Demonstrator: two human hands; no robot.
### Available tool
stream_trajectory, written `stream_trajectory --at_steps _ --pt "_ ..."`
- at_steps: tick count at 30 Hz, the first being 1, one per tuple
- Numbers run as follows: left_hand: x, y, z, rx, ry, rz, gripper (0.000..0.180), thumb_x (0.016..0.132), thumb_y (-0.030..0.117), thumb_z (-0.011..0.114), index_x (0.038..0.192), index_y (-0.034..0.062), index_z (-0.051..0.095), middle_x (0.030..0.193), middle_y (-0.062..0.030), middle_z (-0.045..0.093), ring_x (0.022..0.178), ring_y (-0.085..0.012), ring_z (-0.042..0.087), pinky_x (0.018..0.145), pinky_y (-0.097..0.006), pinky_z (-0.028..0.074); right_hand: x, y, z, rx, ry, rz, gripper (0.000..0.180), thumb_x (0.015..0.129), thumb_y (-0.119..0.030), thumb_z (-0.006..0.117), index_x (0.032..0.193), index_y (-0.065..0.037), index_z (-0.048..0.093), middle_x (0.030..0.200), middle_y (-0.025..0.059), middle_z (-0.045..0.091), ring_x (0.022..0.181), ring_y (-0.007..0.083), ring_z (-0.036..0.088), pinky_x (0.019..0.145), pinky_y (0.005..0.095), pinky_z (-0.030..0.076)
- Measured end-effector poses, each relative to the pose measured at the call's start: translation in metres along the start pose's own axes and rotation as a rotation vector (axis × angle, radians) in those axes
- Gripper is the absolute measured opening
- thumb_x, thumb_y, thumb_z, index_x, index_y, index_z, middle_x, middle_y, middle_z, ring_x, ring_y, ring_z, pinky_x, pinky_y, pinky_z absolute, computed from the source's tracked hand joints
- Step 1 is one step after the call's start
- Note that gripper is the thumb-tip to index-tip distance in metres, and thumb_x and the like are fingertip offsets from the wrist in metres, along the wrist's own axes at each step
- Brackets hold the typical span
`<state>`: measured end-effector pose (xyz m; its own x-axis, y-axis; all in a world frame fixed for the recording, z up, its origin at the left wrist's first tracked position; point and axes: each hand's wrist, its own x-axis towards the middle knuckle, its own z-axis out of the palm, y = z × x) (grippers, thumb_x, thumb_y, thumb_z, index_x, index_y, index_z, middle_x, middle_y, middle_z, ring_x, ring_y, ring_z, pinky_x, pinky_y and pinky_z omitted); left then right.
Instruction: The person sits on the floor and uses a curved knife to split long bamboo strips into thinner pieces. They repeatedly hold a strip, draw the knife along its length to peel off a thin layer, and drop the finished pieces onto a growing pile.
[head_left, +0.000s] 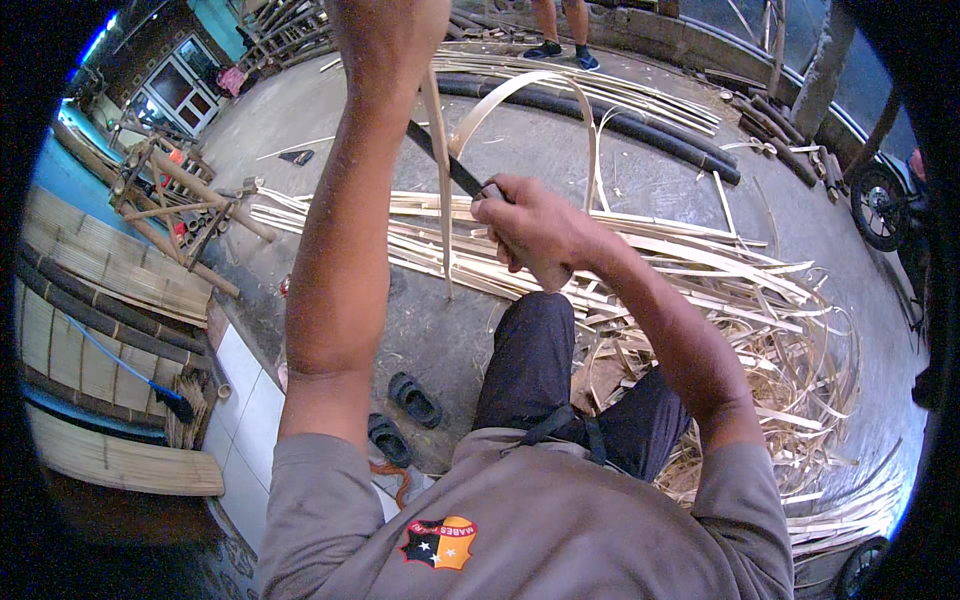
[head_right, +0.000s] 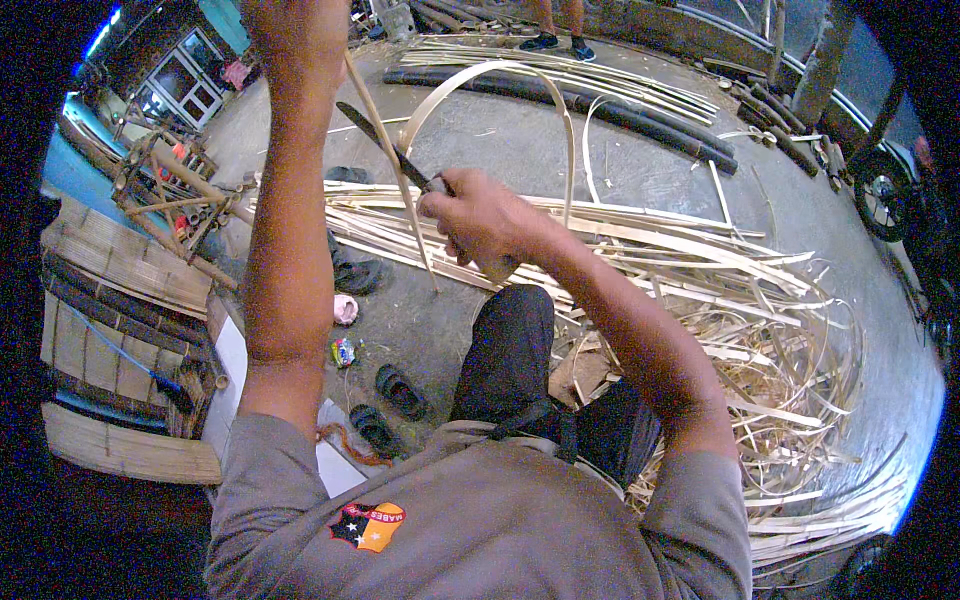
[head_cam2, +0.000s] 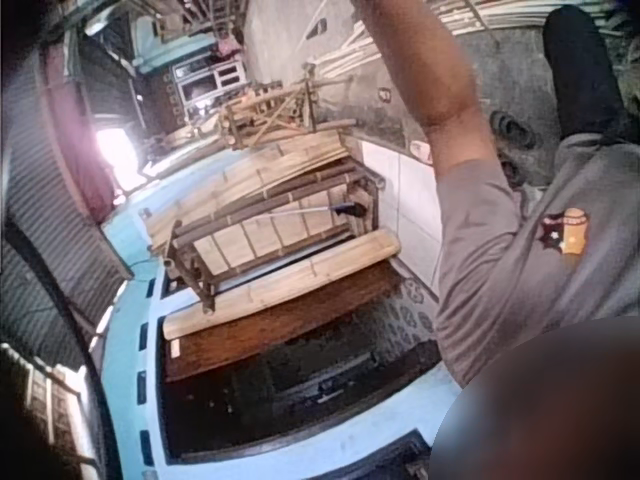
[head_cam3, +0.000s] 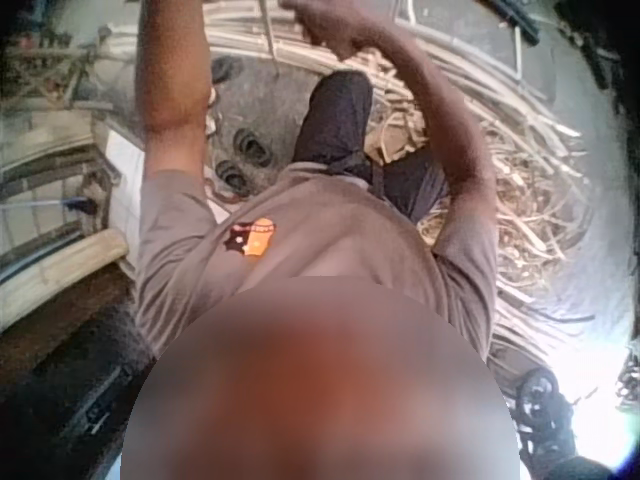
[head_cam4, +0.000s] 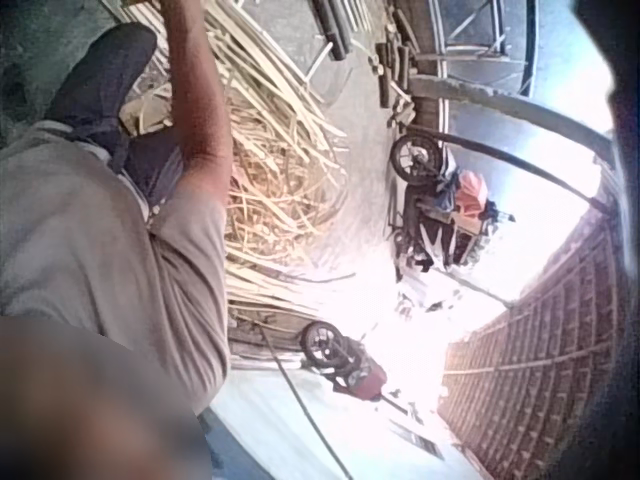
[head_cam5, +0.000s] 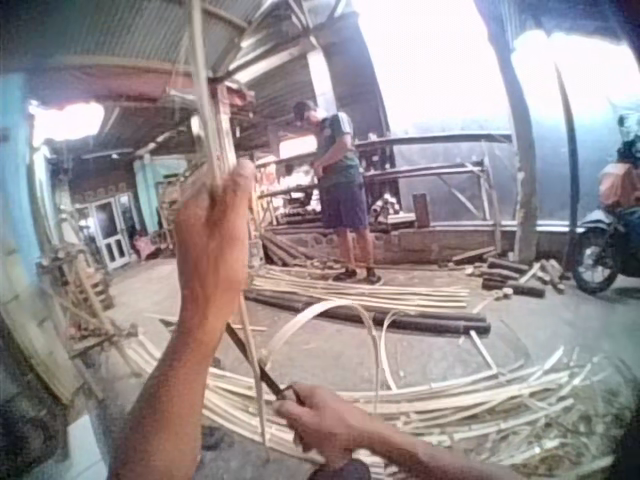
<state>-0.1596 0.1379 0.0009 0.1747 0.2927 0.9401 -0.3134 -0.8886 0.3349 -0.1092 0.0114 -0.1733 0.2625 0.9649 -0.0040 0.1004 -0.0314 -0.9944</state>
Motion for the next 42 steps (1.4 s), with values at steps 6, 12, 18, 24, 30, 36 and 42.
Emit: stream_trajectory --at_steps 6,12,18,24,30,36,42 --pt "-0.072 -0.057 0.014 0.045 -0.043 -0.147 0.056 0.105 0.039 0.056 0.064 0.0051 0.039 0.057 0.0001 0.031 0.055 -0.012 0.033 0.05 -0.037 0.028 0.017 0.007 -0.001 -0.546 0.211 -0.168 0.033 0.096 -0.029 0.055 0.096 0.003 0.056 0.068 0.0202 0.064 0.06 0.0354 0.067 0.059 0.0491 0.053" --pt "-0.082 -0.066 0.032 0.003 0.084 -0.122 0.055 0.106 0.038 0.053 0.063 0.0084 0.036 0.056 0.0031 0.031 0.053 -0.01 0.028 0.048 -0.034 0.023 0.021 0.01 -0.006 -0.903 0.438 -0.266 0.031 0.095 -0.024 0.058 0.111 0.003 0.055 0.071 0.0248 0.065 0.066 0.042 0.067 0.059 0.0528 0.053" --pt "-0.094 -0.056 0.033 -0.143 0.085 -0.171 0.062 0.103 0.047 0.047 0.057 0.0061 0.048 0.048 -0.0016 0.046 0.041 -0.0133 0.045 0.041 -0.03 0.03 0.033 0.002 -0.02 -0.044 0.104 0.044 0.031 0.092 -0.027 0.061 0.103 0.002 0.056 0.073 0.0076 0.057 0.055 0.0207 0.06 0.048 0.0384 0.053" --pt "-0.098 -0.058 0.014 -0.519 0.149 -0.386 0.062 0.106 0.045 0.045 0.055 0.0118 0.036 0.046 0.001 0.041 0.04 -0.0095 0.039 0.039 -0.028 0.028 0.029 0.031 -0.03 0.088 0.184 -0.028 0.025 0.094 -0.021 0.059 0.107 0.0 0.058 0.071 0.0029 0.055 0.052 0.0128 0.055 0.044 0.0311 0.048" --pt "-0.083 -0.049 -0.019 -0.372 0.239 -0.497 0.065 0.104 0.05 0.04 0.051 0.0125 0.038 0.044 -0.0006 0.042 0.038 -0.0119 0.041 0.04 -0.028 0.03 0.019 0.043 -0.038 0.286 0.362 0.194 0.031 0.098 -0.022 0.056 0.124 -0.005 0.058 0.072 0.0014 0.054 0.051 0.0115 0.053 0.045 0.0291 0.047" --pt "-0.072 -0.049 0.006 -0.164 0.247 -0.322 0.058 0.102 0.044 0.051 0.058 0.0077 0.041 0.05 -0.0013 0.039 0.043 -0.0143 0.037 0.043 -0.035 0.028 0.031 0.044 0.005 -0.222 0.099 0.074 0.033 0.096 -0.023 0.055 0.12 -0.001 0.057 0.067 0.0016 0.053 0.052 0.0132 0.054 0.047 0.0322 0.048" --pt "-0.087 -0.063 0.037 -0.038 0.105 0.023 0.054 0.104 0.043 0.053 0.066 0.0048 0.05 0.051 -0.0034 0.043 0.05 -0.0145 0.047 0.047 -0.035 0.033 0.032 0.05 -0.007 -0.263 0.101 0.14 0.033 0.096 -0.03 0.053 0.113 -0.001 0.059 0.066 0.0055 0.056 0.053 0.0174 0.058 0.05 0.037 0.051"
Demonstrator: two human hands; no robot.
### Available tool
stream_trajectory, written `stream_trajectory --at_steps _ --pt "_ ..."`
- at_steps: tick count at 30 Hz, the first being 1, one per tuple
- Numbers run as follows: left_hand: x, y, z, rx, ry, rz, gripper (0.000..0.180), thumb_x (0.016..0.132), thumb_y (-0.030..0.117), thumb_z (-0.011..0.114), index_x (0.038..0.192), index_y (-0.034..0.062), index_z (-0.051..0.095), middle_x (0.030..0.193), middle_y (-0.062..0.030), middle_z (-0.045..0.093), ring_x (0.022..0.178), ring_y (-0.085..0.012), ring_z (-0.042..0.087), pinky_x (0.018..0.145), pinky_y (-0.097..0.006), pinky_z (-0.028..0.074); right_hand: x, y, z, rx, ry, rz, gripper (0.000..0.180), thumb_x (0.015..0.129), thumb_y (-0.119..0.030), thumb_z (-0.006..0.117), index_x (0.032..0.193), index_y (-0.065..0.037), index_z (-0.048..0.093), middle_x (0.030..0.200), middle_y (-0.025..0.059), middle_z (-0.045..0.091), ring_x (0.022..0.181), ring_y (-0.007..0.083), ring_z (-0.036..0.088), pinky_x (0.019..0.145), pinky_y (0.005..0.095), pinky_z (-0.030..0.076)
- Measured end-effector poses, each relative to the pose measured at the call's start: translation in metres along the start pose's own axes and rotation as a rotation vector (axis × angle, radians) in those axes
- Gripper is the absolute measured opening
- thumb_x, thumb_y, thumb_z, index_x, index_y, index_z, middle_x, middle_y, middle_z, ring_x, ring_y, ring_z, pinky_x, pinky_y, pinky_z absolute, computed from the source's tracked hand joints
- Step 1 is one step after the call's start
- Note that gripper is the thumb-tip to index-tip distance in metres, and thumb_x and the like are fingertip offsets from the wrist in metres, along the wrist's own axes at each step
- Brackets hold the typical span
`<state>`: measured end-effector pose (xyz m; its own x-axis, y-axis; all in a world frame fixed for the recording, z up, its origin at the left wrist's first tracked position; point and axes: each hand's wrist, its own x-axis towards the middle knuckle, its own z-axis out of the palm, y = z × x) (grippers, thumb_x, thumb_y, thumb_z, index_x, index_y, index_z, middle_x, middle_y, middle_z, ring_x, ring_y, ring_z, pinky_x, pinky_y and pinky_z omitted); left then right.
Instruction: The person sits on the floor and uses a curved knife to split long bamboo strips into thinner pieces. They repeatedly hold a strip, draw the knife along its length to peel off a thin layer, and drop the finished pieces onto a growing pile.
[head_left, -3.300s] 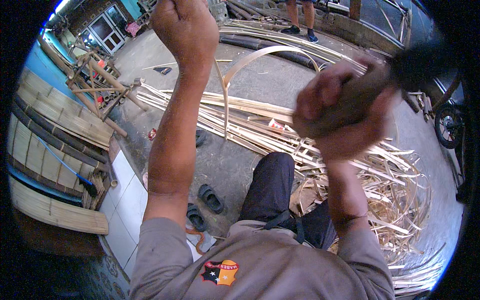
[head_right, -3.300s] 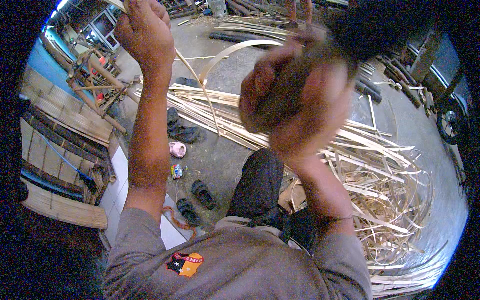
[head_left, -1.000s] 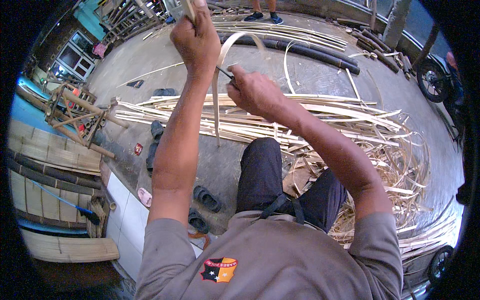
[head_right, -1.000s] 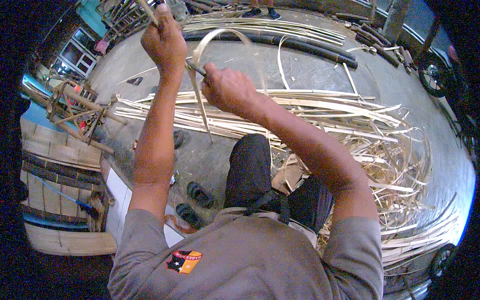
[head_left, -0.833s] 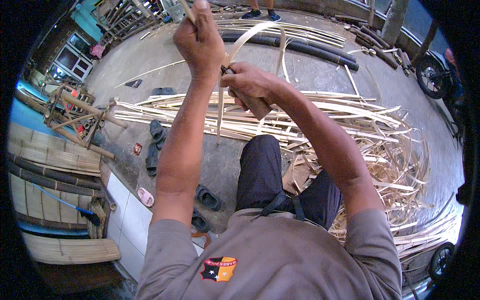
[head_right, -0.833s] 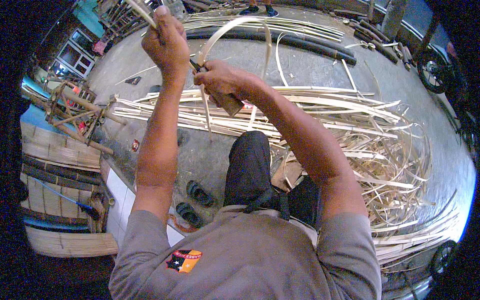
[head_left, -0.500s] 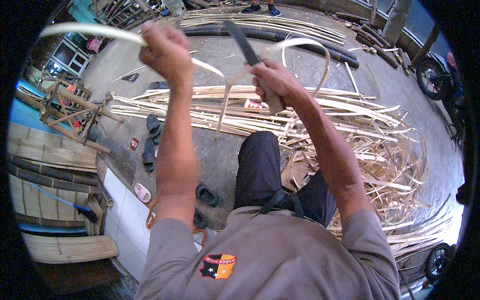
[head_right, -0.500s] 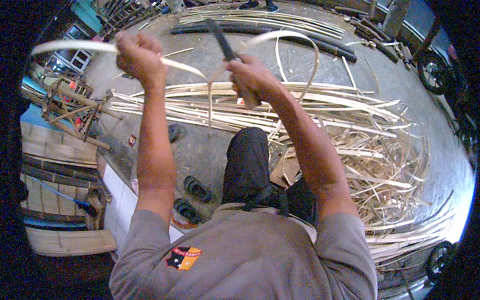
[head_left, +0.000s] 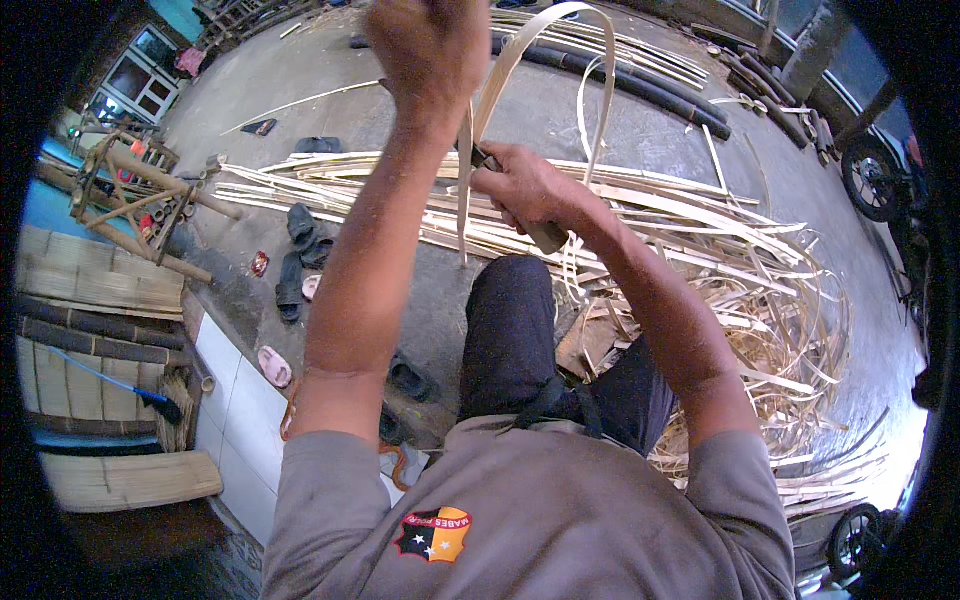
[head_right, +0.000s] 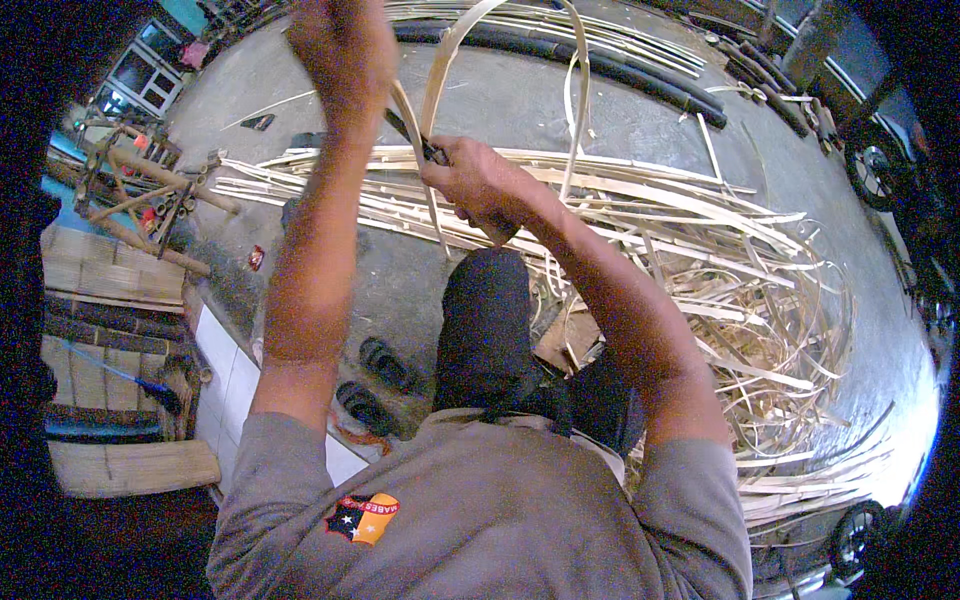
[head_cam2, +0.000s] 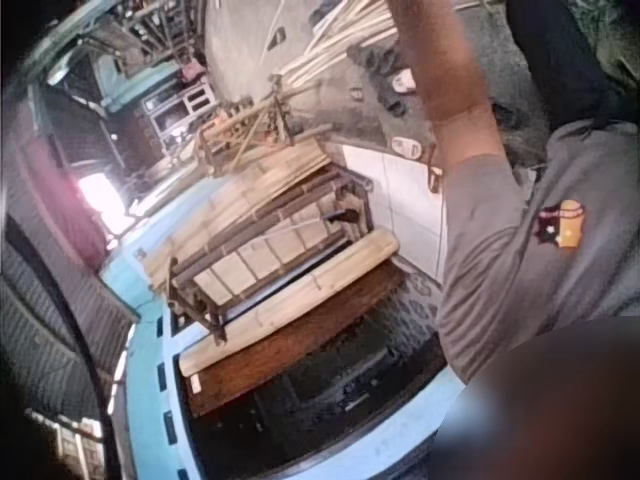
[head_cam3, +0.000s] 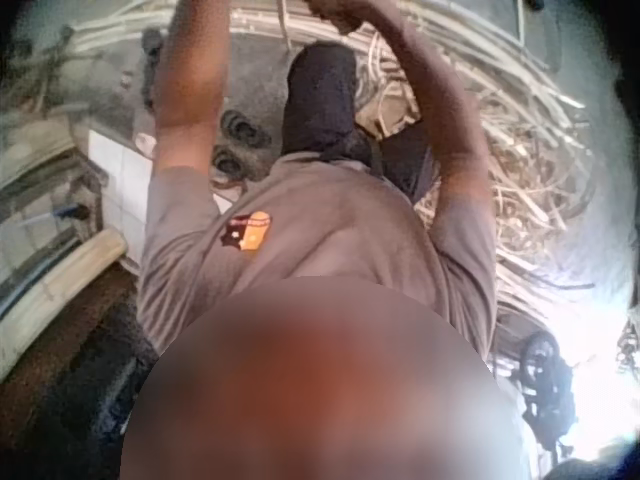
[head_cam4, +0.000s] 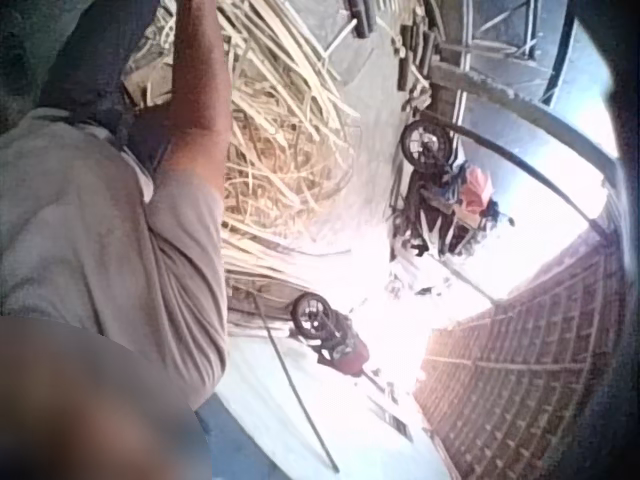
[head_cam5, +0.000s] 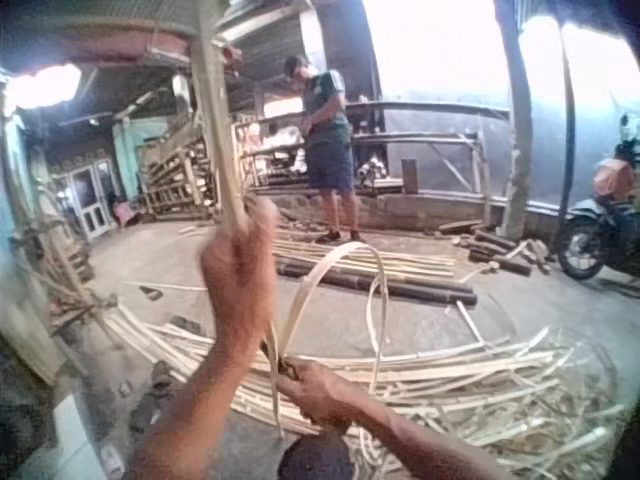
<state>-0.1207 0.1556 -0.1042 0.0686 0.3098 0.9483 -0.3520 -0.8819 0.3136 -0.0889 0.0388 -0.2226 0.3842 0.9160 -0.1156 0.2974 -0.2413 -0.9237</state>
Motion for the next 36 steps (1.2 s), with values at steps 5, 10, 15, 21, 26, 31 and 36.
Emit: stream_trajectory --at_steps 5,10,15,21,26,31,36 --pt "-0.078 -0.038 0.01 -0.158 -0.076 -0.391 0.058 0.101 0.043 0.054 0.057 0.0057 0.047 0.047 -0.0023 0.044 0.045 -0.0158 0.045 0.047 -0.035 0.033 0.016 0.024 -0.006 -0.003 0.147 -0.073 0.033 0.096 -0.032 0.052 0.102 -0.001 0.057 0.063 0.009 0.057 0.052 0.0201 0.058 0.049 0.0409 0.05" --pt "-0.085 -0.058 0.014 -0.241 0.046 -0.452 0.059 0.101 0.042 0.047 0.052 0.0091 0.041 0.045 -0.0009 0.045 0.041 -0.0127 0.045 0.043 -0.031 0.033 0.027 0.046 -0.003 -0.02 0.205 -0.1 0.03 0.096 -0.03 0.052 0.097 0.0 0.055 0.062 0.0092 0.057 0.051 0.0196 0.058 0.048 0.0402 0.049" --pt "-0.094 -0.059 -0.004 -0.421 0.044 -0.517 0.048 0.101 0.03 0.04 0.058 0.0103 0.033 0.047 0.0004 0.039 0.041 -0.0088 0.036 0.042 -0.027 0.025 0.029 0.091 0.012 0.05 0.155 0.07 0.037 0.097 -0.036 0.054 0.104 0.0 0.058 0.062 0.0074 0.058 0.048 0.0184 0.059 0.045 0.0362 0.049" --pt "-0.097 -0.069 -0.029 -0.478 0.114 -0.528 0.041 0.102 0.028 0.035 0.065 0.0143 0.027 0.047 -0.0019 0.034 0.039 -0.0107 0.03 0.037 -0.028 0.024 0.039 0.147 0.038 0.134 0.25 0.155 0.045 0.097 -0.035 0.054 0.125 -0.001 0.058 0.064 0.0078 0.059 0.05 0.0188 0.06 0.049 0.0375 0.051" --pt "-0.067 -0.069 0.005 0.011 -0.175 -0.14 0.051 0.103 0.033 0.049 0.059 0.0092 0.042 0.05 0.001 0.04 0.045 -0.0098 0.035 0.043 -0.031 0.026 0.05 0.142 0.069 -0.015 0.194 -0.005 0.05 0.097 -0.032 0.055 0.134 0.0 0.051 0.1 0.0301 0.069 0.081 0.0365 0.072 0.069 0.049 0.056" --pt "-0.066 -0.052 0.021 -0.273 -0.26 -0.345 0.056 0.103 0.04 0.057 0.059 0.0073 0.046 0.053 0.0054 0.039 0.051 -0.0063 0.035 0.048 -0.031 0.025 0.049 0.135 0.079 -0.563 0.403 0.043 0.049 0.092 -0.021 0.059 0.132 0.002 0.044 0.074 0.0267 0.068 0.071 0.0405 0.071 0.065 0.0529 0.058" --pt "-0.073 -0.043 0.022 -0.361 -0.315 -0.349 0.055 0.103 0.04 0.059 0.061 0.0062 0.049 0.055 0.0052 0.04 0.053 -0.006 0.036 0.048 -0.031 0.027 0.047 0.146 0.087 0.013 0.156 -0.034 0.043 0.091 -0.022 0.058 0.121 0.009 0.051 0.083 0.0303 0.069 0.071 0.0466 0.07 0.065 0.0566 0.056"
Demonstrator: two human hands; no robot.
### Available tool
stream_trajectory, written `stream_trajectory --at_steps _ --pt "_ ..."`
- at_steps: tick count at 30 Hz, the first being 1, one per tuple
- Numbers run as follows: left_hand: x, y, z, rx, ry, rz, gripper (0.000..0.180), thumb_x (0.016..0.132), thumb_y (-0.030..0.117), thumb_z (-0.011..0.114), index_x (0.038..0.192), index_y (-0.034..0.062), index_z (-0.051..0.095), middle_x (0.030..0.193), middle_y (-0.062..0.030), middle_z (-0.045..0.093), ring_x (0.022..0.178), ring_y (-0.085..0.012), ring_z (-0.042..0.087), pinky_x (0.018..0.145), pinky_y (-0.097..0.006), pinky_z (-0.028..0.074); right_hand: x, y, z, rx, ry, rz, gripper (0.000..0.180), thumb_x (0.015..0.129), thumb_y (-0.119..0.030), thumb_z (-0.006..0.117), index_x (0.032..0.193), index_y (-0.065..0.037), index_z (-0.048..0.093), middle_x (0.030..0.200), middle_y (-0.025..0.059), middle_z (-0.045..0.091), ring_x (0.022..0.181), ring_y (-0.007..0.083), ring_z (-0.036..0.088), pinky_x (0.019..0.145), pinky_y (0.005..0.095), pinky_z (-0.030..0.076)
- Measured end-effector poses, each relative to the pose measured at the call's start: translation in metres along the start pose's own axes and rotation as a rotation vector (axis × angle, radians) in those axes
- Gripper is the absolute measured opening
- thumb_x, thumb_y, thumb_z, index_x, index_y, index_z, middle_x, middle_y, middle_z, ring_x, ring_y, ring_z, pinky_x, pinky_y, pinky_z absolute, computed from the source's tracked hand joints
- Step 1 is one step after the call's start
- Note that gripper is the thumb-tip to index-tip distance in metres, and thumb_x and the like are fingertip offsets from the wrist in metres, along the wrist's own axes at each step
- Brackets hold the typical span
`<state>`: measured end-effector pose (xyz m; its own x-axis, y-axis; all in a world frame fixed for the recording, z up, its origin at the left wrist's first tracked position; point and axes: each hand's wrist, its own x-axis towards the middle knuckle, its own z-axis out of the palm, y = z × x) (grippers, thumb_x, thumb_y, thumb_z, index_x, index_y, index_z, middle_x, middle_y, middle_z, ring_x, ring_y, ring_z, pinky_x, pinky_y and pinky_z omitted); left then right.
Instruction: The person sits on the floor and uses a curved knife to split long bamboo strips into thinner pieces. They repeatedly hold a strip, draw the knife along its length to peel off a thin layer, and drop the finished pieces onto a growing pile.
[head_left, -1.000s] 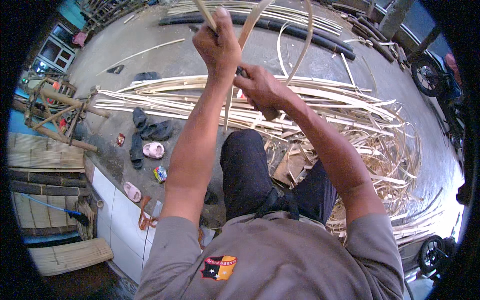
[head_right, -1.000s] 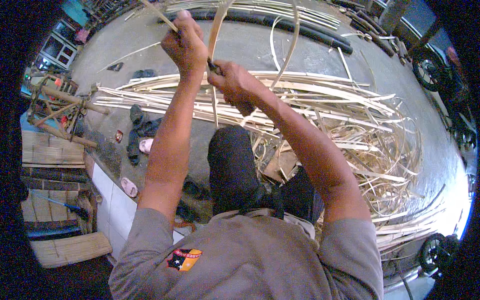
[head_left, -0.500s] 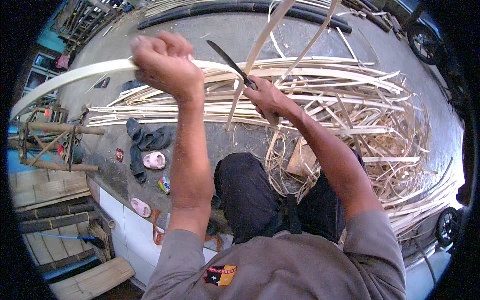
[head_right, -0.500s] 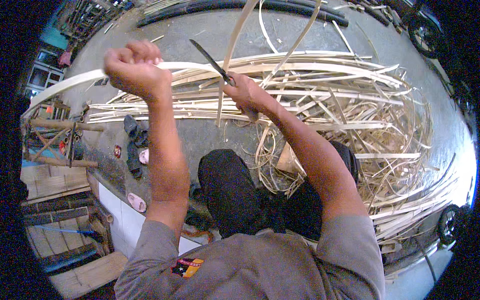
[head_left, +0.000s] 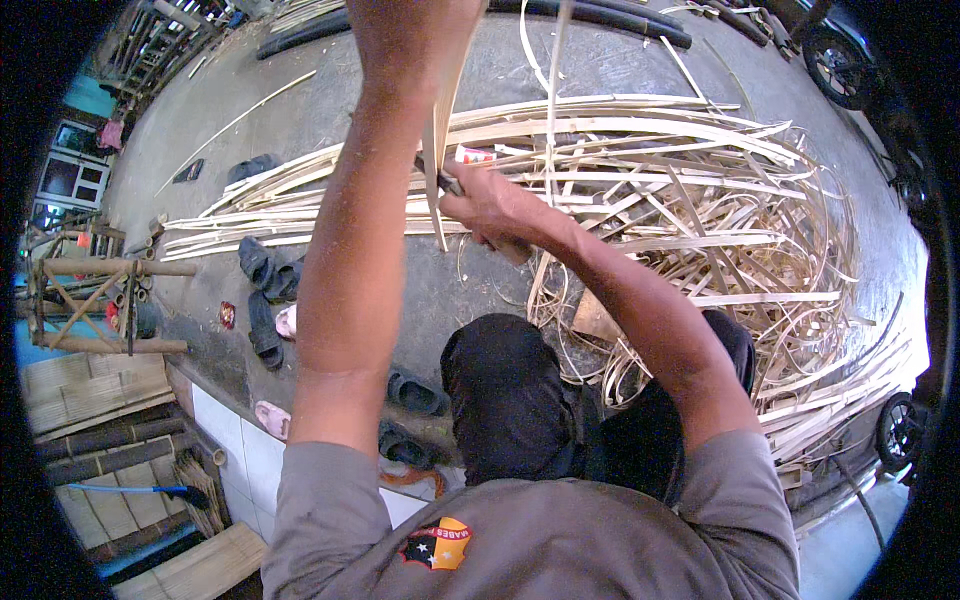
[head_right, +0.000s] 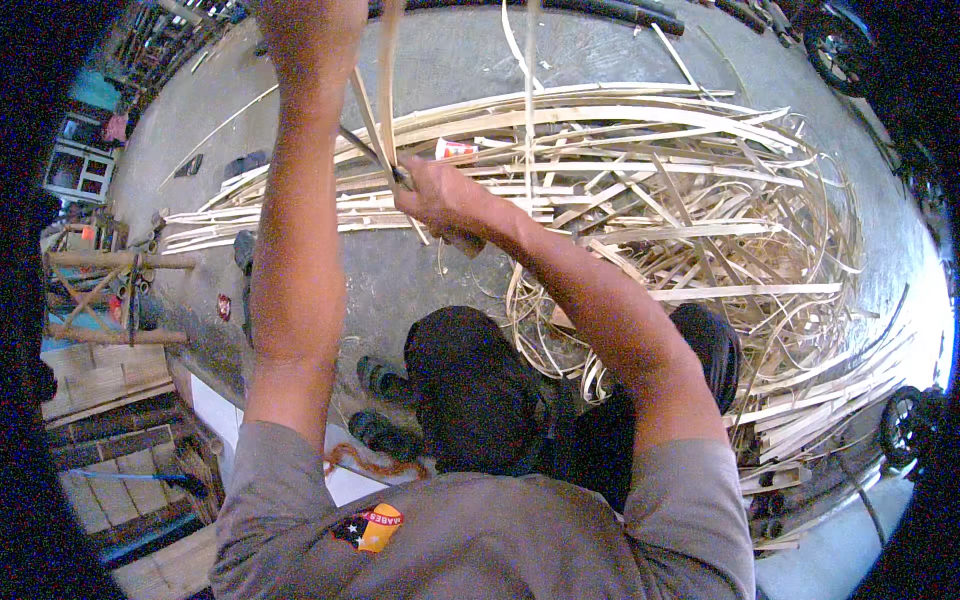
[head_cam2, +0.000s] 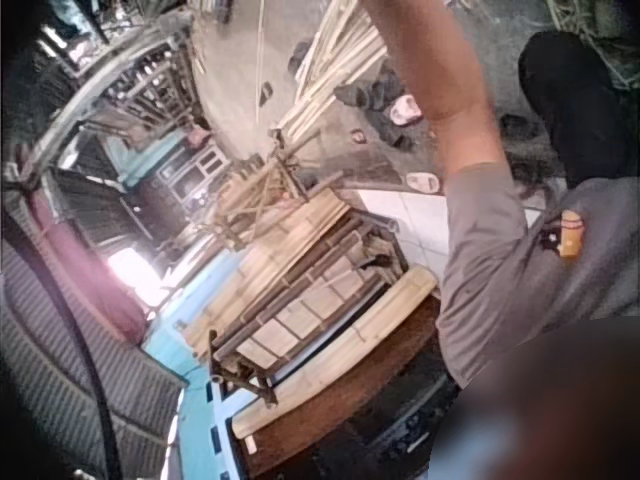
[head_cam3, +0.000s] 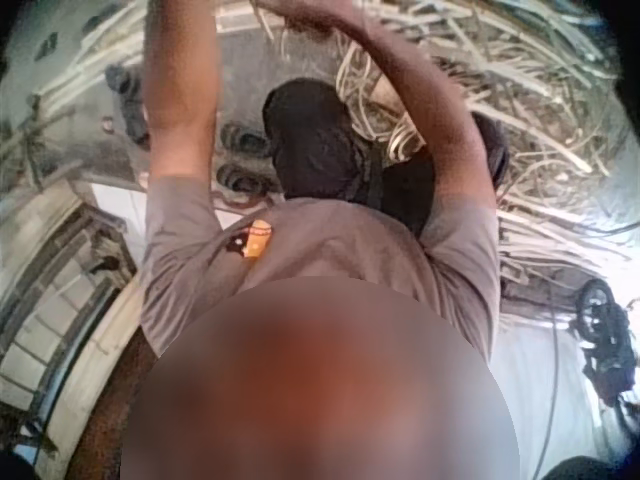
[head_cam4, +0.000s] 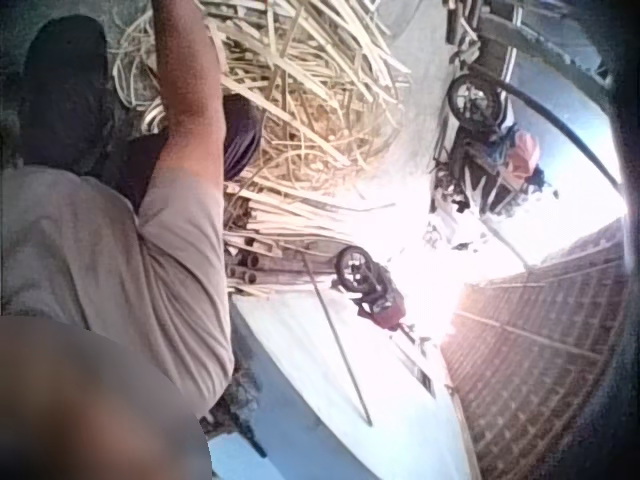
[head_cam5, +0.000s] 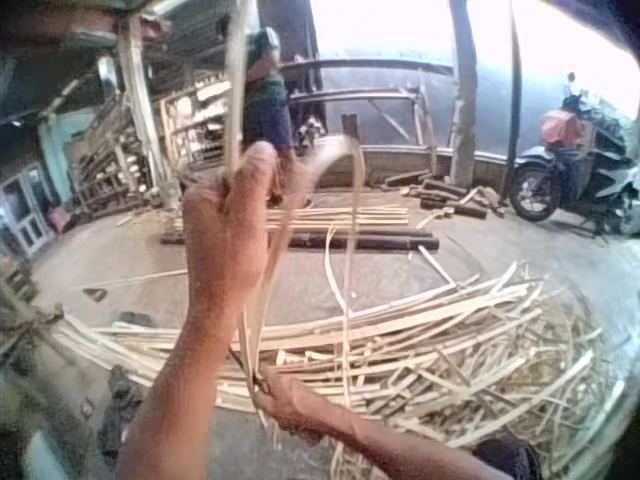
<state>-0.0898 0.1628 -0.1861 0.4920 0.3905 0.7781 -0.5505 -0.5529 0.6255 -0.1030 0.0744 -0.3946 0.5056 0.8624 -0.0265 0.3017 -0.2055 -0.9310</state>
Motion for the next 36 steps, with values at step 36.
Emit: stream_trajectory --at_steps 36 --pt "-0.1 -0.068 -0.059 -0.042 0.166 -0.084 0.056 0.107 0.04 0.049 0.06 0.011 0.041 0.05 0.0045 0.04 0.048 -0.0051 0.037 0.046 -0.027 0.026 -0.014 0.068 0.063 -0.367 0.132 0.082 0.045 0.097 -0.038 0.058 0.098 0.006 0.052 0.073 0.0321 0.065 0.074 0.0502 0.067 0.066 0.0566 0.055"
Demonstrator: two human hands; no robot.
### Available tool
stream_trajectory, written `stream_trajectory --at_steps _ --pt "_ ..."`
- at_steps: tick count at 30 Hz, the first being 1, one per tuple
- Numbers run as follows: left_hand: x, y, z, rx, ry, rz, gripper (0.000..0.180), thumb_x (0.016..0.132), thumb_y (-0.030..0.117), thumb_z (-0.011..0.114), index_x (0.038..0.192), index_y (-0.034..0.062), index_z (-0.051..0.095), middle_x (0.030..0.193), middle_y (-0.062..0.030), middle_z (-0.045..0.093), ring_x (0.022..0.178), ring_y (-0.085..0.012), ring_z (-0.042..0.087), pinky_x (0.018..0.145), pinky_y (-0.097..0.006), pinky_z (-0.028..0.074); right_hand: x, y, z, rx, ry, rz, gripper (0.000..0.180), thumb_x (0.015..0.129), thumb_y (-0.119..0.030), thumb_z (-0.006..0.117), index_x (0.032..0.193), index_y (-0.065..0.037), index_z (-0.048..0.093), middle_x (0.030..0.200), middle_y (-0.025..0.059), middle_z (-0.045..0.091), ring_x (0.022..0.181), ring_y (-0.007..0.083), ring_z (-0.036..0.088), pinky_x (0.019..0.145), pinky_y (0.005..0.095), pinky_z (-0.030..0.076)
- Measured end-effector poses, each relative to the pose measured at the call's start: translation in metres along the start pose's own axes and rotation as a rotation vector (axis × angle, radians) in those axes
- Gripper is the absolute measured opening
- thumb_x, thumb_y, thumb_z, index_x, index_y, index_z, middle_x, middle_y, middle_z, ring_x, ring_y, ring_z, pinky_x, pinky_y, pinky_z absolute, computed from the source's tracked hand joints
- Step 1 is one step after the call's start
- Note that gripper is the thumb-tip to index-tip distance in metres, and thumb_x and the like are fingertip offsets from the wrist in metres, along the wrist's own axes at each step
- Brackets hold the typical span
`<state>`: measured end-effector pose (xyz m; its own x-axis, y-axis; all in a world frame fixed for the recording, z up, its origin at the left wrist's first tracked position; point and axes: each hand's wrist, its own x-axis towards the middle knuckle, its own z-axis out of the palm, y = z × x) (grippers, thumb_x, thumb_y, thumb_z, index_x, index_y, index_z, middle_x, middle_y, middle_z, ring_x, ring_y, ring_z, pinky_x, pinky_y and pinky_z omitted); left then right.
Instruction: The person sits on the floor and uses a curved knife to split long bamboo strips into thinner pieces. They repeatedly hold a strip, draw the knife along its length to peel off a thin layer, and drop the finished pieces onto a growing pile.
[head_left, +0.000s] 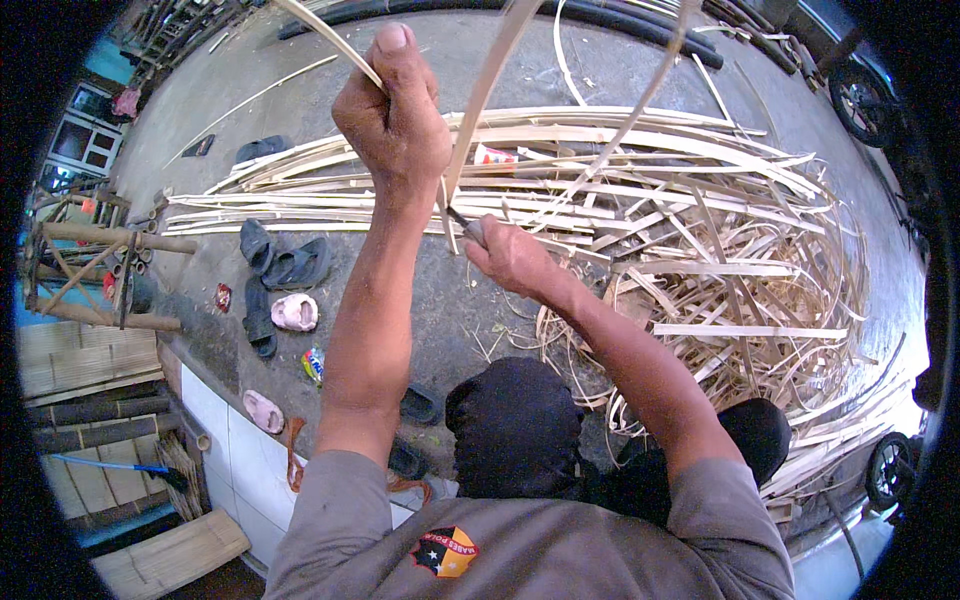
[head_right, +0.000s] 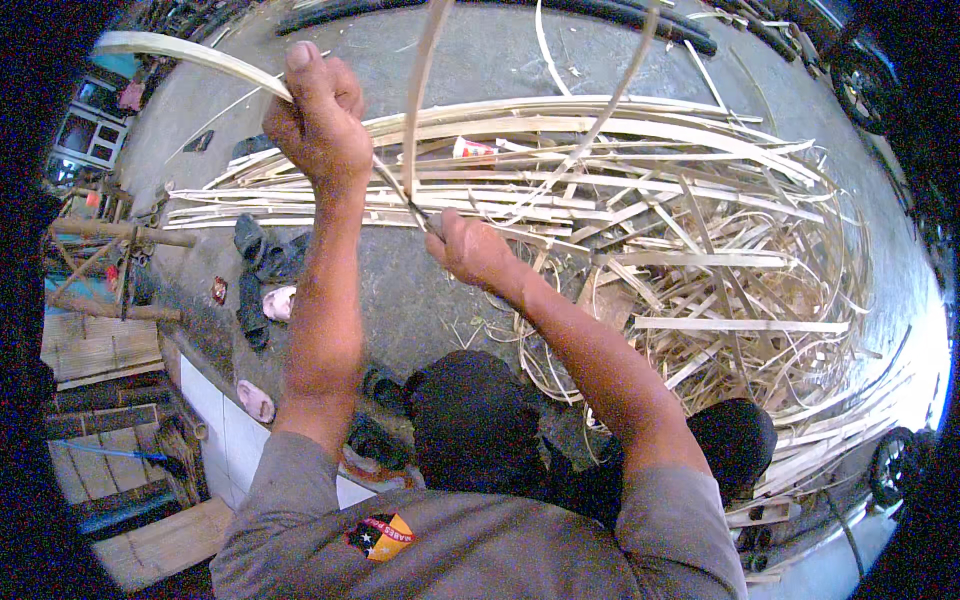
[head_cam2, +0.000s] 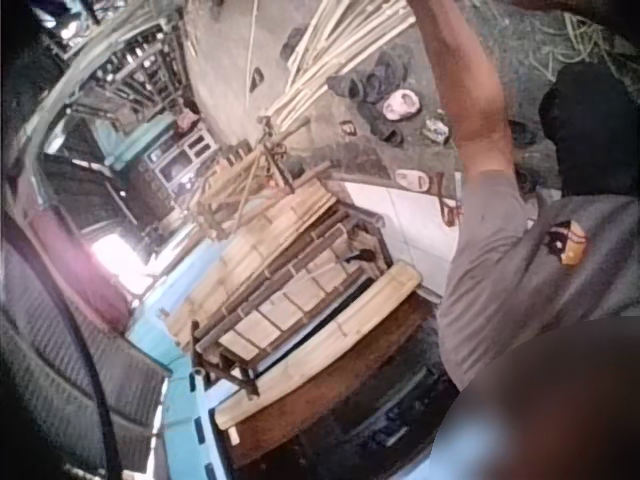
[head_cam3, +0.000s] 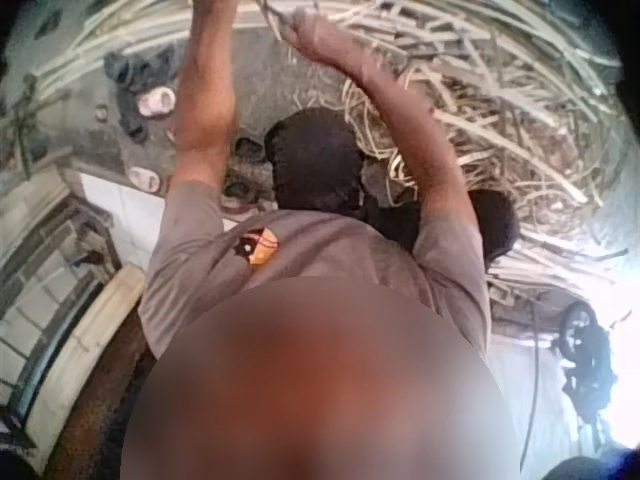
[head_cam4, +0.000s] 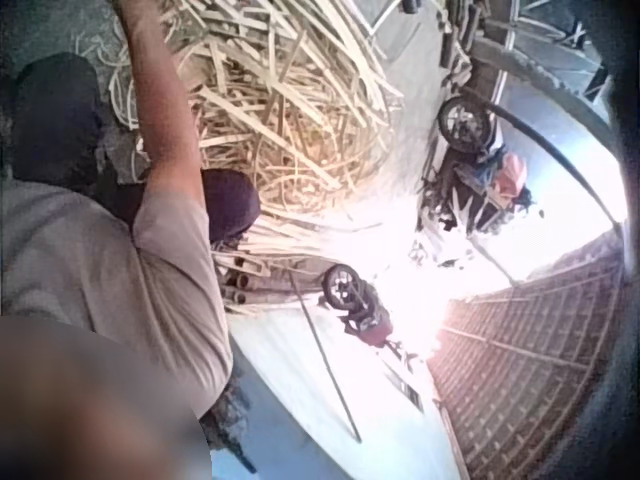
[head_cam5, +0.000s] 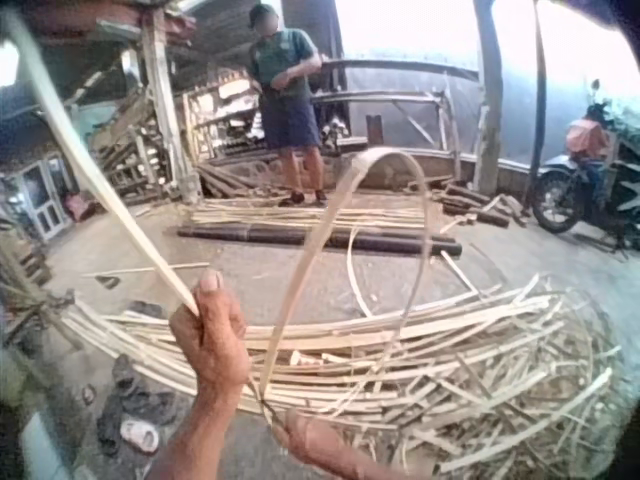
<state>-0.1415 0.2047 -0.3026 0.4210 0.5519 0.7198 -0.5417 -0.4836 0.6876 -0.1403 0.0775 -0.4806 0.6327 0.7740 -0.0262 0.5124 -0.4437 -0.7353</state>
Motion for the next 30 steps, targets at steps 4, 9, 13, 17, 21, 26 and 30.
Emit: stream_trajectory --at_steps 4,9,13,17,21,26,30 --pt "-0.012 0.009 -0.01 -0.013 0.117 -0.045 0.054 0.108 0.038 0.046 0.061 0.0114 0.039 0.049 0.0044 0.038 0.045 -0.005 0.033 0.043 -0.026 0.022 -0.004 0.011 0.019 -0.008 0.047 -0.058 0.04 0.096 -0.033 0.062 0.1 0.005 0.05 0.073 0.0309 0.065 0.073 0.0495 0.068 0.064 0.0561 0.055" --pt "-0.013 0.023 -0.018 -0.079 0.231 -0.049 0.05 0.106 0.037 0.048 0.065 0.0135 0.034 0.049 0.0033 0.034 0.044 -0.0052 0.03 0.041 -0.026 0.019 0.012 0.044 0.041 -0.089 0.058 -0.072 0.047 0.095 -0.04 0.064 0.095 0.005 0.051 0.064 0.0261 0.064 0.063 0.0462 0.068 0.059 0.0548 0.056" --pt "-0.013 0.027 -0.032 -0.036 0.312 -0.031 0.05 0.106 0.039 0.047 0.066 0.0147 0.031 0.048 0.0027 0.03 0.042 -0.0066 0.027 0.04 -0.026 0.019 0.017 0.057 0.072 -0.077 -0.034 -0.041 0.048 0.095 -0.04 0.062 0.102 0.006 0.052 0.074 0.0284 0.067 0.073 0.0473 0.069 0.064 0.0557 0.057" --pt "-0.017 0.027 -0.055 -0.005 0.283 0.019 0.05 0.106 0.04 0.043 0.065 0.0156 0.028 0.048 0.002 0.03 0.041 -0.008 0.025 0.039 -0.027 0.019 0.023 0.079 0.106 -0.132 -0.108 0.037 0.048 0.096 -0.04 0.058 0.108 0.006 0.05 0.08 0.0297 0.068 0.08 0.0489 0.069 0.072 0.0576 0.057" --pt "-0.013 0.029 -0.072 0.081 0.27 0.042 0.05 0.104 0.045 0.036 0.064 0.017 0.026 0.048 0.002 0.024 0.04 -0.0094 0.021 0.037 -0.028 0.017 0.032 0.106 0.139 -0.099 -0.252 0.113 0.051 0.097 -0.043 0.056 0.111 0.005 0.05 0.092 0.0314 0.069 0.09 0.0488 0.069 0.08 0.0589 0.056" --pt "-0.009 -0.017 -0.069 -0.13 0.22 -0.067 0.042 0.101 0.034 0.049 0.067 0.0139 0.037 0.058 0.0004 0.04 0.05 -0.0111 0.035 0.048 -0.026 0.031 0.036 0.119 0.16 -0.097 -0.196 0.128 0.046 0.096 -0.04 0.058 0.106 0.004 0.051 0.084 0.0312 0.068 0.082 0.0488 0.069 0.074 0.0573 0.056" --pt "-0.068 -0.112 -0.053 0.086 0.023 -0.217 0.032 0.101 0.032 0.053 0.088 0.0041 0.064 0.091 -0.0085 0.065 0.087 -0.017 0.061 0.078 -0.035 0.05 0.036 0.111 0.152 -0.058 -0.288 0.137 0.049 0.097 -0.044 0.054 0.113 0.002 0.051 0.091 0.0296 0.07 0.086 0.0454 0.07 0.075 0.0545 0.057"
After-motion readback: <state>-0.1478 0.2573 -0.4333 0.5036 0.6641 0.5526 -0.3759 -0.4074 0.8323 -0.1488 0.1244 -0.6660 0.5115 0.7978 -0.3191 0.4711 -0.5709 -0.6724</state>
